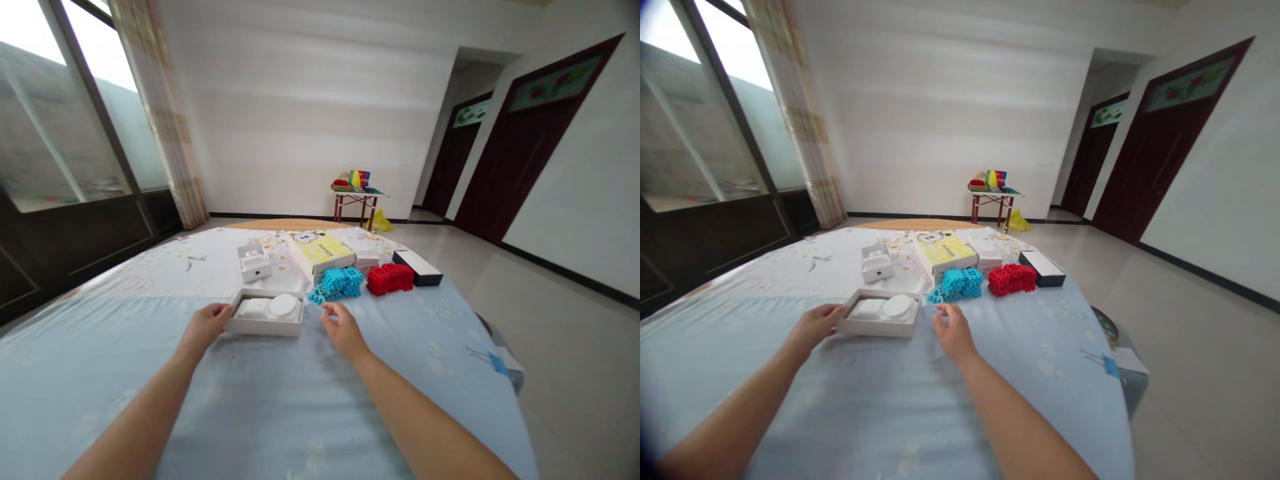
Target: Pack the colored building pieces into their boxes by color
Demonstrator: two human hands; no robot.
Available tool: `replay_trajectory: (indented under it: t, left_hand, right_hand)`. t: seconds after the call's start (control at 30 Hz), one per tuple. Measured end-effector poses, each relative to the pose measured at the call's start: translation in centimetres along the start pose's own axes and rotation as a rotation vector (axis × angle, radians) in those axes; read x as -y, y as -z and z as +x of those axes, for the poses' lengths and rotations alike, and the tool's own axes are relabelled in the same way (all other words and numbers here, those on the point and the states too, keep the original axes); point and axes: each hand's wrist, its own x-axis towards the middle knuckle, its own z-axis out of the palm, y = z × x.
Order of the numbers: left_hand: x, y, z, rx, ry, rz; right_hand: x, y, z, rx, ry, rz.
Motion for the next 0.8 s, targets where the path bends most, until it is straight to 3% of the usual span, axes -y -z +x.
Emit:
replay_trajectory:
  t: [0.13,0.37,0.57,0.67,0.8]
  left_hand:
    - [-1.7,-0.9,-2.4,0.187,0.053,-0.167]
    - [-1.7,-1.8,-3.2,0.24,0.062,-0.212]
    - [-1.2,-1.4,-3.5,0.302,-0.231,-0.175]
    - [-0.8,-1.4,-3.8,0.387,-0.272,-0.095]
    - [-0.5,-1.6,-3.8,0.405,-0.307,-0.091]
  right_hand:
    - [0.2,-0.4,-0.2,0.074,0.009,0.041]
    - [0.1,0.4,-0.6,0.053,0.008,0.051]
    - [1.0,0.9,1.0,0.06,0.159,-0.151]
    - [2.1,0.2,2.2,0.133,0.228,-0.307]
    - [2.9,-1.0,3.1,0.223,0.176,-0.502]
